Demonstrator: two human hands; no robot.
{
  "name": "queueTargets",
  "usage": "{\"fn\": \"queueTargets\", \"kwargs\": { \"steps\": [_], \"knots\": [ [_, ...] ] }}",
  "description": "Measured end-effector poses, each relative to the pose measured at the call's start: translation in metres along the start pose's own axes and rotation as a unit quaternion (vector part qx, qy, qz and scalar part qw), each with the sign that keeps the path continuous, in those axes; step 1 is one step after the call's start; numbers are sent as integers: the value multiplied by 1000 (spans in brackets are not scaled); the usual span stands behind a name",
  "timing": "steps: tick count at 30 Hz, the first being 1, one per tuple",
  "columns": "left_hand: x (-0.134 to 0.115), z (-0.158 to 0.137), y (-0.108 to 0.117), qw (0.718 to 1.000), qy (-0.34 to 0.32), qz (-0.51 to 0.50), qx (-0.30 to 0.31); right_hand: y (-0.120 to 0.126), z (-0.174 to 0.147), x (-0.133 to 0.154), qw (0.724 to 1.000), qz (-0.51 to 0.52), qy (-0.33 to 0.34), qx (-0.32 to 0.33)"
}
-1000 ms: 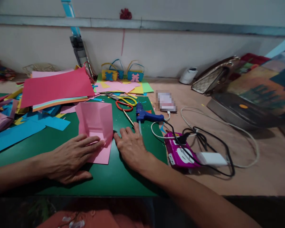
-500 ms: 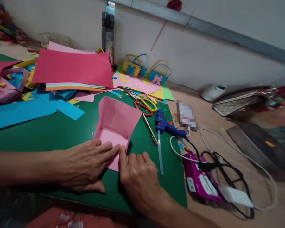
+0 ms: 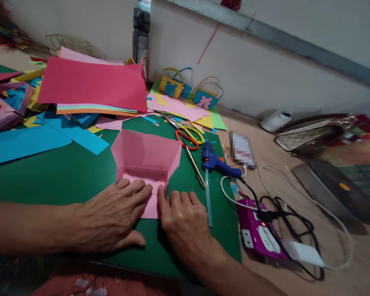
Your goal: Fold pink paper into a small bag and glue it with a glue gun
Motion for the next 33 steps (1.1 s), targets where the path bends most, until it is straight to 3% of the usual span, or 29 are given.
{"fn": "queueTargets", "kwargs": {
  "steps": [5, 12, 20, 26, 33],
  "knots": [
    [-1, -2, 3, 999, 30, 6, -8, -2, -3, 6, 998, 58, -4, 14],
    [-3, -3, 5, 997, 44, 61, -11, -9, 0, 6, 988, 109, -29, 108],
    [-3, -2, 9, 996, 26, 77, -20, -7, 0, 10, 985, 132, -32, 108],
    [-2, 4, 16, 987, -22, 159, -29, -8, -2, 17, 979, 151, -14, 133],
    [8, 14, -1, 982, -28, 172, 75, -4, -4, 18, 978, 177, -11, 109]
  ]
}}
Point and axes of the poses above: each hand's wrist, its own z-axis towards the middle knuckle, its own y-axis out of the back of the hand, x = y × z, the point moved 6 cm from there along z, towards the middle knuckle, and after that the axes turned 12 degrees about -x, right-handed, at the moved point
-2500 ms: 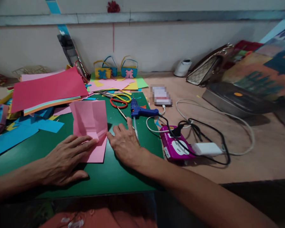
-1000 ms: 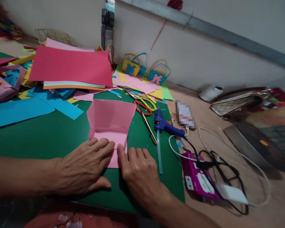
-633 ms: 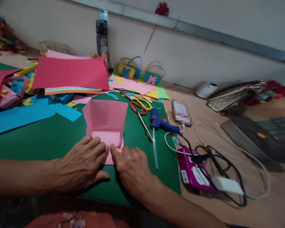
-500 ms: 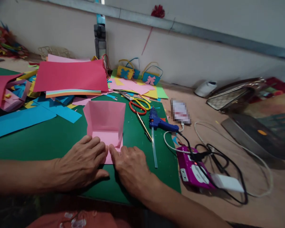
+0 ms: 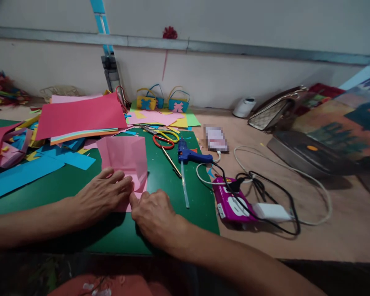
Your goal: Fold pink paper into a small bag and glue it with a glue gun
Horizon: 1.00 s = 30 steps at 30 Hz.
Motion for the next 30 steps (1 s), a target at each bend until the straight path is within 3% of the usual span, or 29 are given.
{"fn": "queueTargets", "kwargs": {
  "steps": [12, 30],
  "knots": [
    [14, 2, -4, 998, -16, -49, 29, 1, -3, 1, 999, 34, 10, -17],
    [8, -12, -11, 998, 5, -57, 31, 1, -1, 1, 999, 11, 3, -53]
  ]
}}
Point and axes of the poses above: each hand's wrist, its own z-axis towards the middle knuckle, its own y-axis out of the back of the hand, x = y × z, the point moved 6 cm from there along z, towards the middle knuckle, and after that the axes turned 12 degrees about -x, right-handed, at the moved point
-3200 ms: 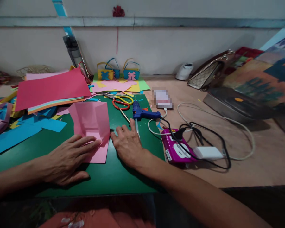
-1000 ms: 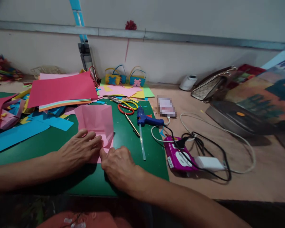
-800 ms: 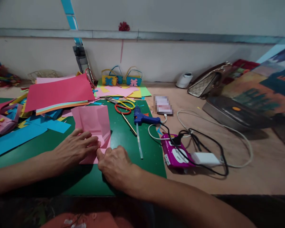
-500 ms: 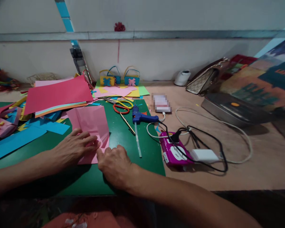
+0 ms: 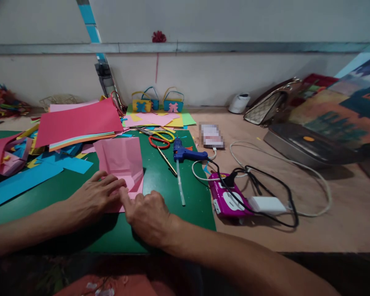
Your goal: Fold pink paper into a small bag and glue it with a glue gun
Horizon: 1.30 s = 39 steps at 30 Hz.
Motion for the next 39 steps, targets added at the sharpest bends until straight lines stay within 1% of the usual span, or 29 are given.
{"fn": "queueTargets", "kwargs": {
  "steps": [4, 8, 12, 17, 22, 26, 32, 36, 39],
  "knots": [
    [-1, -1, 0, 1000, 3, -3, 1, -6, 2, -6, 998, 27, -35, 47],
    [-1, 0, -1, 1000, 18, -14, 14, -8, 1, -6, 997, 28, -36, 60],
    [0, 3, -2, 999, 29, -12, 3, -8, 0, -4, 996, 33, -37, 71],
    [4, 7, -4, 999, 32, -5, 19, -7, 0, -4, 997, 21, -45, 66],
    [4, 15, 0, 999, 29, 0, 25, -7, 1, -1, 997, 28, -27, 62],
    [2, 21, 3, 999, 28, 4, 29, -9, 1, -1, 998, 30, -19, 47],
    [2, 27, 4, 999, 25, -19, 36, -13, 1, 0, 999, 35, -11, 32],
    [1, 29, 4, 999, 33, -33, 26, -9, 1, 0, 998, 45, -14, 34],
    [1, 30, 4, 997, 41, -48, 35, -7, 2, 0, 998, 51, -13, 35]
  ]
}}
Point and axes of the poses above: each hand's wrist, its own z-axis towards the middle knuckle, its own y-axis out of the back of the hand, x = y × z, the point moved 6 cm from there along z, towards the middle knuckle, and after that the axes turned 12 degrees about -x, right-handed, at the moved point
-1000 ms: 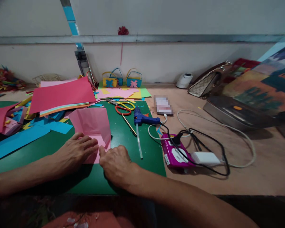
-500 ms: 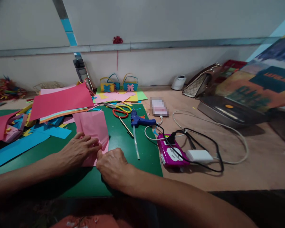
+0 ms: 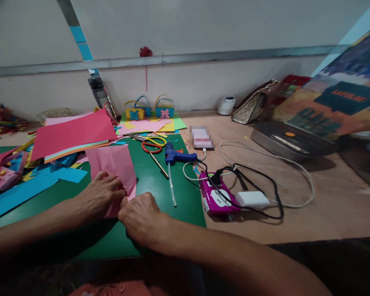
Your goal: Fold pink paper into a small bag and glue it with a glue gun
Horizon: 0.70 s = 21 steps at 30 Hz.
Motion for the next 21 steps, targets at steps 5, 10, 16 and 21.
{"fn": "queueTargets", "kwargs": {
  "steps": [5, 10, 16, 21],
  "knots": [
    [-2, 2, -3, 1000, 4, -6, 17, 1, 0, 0, 1000, 3, -3, 5],
    [-4, 2, -6, 1000, -2, -3, 2, 5, -3, 1, 1000, -2, -14, 11],
    [-7, 2, -7, 1000, -11, 11, -14, 8, -3, 2, 1000, 3, -6, 17],
    [-7, 5, -10, 999, -16, 30, -31, 6, -1, 1, 1000, 4, -7, 16]
  ]
}}
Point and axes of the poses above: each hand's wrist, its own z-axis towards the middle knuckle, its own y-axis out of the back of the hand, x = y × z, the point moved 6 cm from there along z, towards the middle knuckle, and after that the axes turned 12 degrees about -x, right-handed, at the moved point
